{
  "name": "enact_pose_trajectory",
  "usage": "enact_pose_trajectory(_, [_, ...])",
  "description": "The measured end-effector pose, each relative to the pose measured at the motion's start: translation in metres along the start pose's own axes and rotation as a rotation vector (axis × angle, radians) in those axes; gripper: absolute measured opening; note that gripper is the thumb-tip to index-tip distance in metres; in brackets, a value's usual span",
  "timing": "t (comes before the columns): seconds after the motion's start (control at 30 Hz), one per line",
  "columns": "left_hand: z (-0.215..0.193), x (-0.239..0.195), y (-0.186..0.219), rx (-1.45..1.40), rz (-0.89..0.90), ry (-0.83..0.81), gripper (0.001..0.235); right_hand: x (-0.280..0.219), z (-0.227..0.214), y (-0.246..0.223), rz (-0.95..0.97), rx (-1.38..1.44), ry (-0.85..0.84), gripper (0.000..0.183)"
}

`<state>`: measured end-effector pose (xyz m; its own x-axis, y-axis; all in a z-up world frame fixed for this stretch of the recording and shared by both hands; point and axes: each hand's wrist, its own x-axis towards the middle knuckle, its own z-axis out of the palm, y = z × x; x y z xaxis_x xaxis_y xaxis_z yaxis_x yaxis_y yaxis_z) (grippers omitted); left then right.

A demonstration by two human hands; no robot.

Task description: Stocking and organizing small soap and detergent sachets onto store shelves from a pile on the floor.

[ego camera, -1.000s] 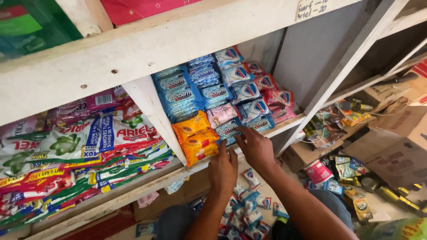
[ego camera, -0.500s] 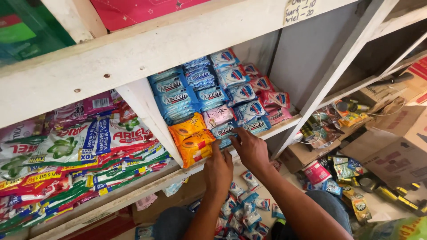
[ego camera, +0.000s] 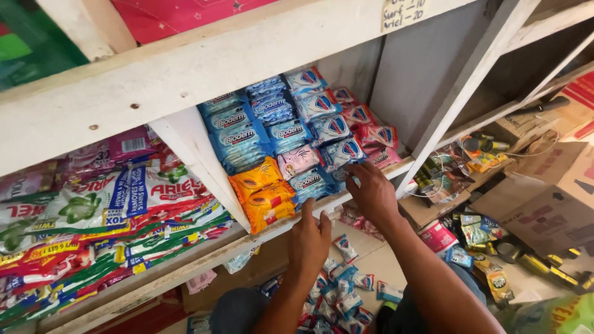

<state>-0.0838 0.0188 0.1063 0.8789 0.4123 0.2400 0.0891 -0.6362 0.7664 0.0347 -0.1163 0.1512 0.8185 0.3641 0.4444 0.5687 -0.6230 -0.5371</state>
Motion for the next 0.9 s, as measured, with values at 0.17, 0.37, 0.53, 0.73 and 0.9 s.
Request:
enact_pose_trajectory(0.17, [0.007,-0.001,0.001,-0.043,0.011,-0.014,0.048,0.01,0.004,0.011,-0.04,0.029,-0.004,0.029])
enact_pose_trajectory(0.37, [0.004,0.0,0.006,-0.07,-0.001,-0.032,0.049,0.02,0.005,0.01,-0.125,0.09,0.02,0.031])
enact_pose_trajectory(0.53, [0.011,-0.002,0.0,-0.075,0.008,-0.054,0.047,0.019,0.002,0.012,-0.107,0.123,0.001,0.029])
enact_pose_trajectory(0.73, [0.014,-0.003,-0.003,-0.066,0.04,-0.043,0.044,0.02,0.003,0.019,-0.044,-0.006,-0.05,0.023])
enact_pose_trajectory(0.9, [0.011,-0.002,0.004,-0.064,0.01,-0.078,0.038,0.023,0.005,0.024,-0.139,-0.014,0.021,0.032])
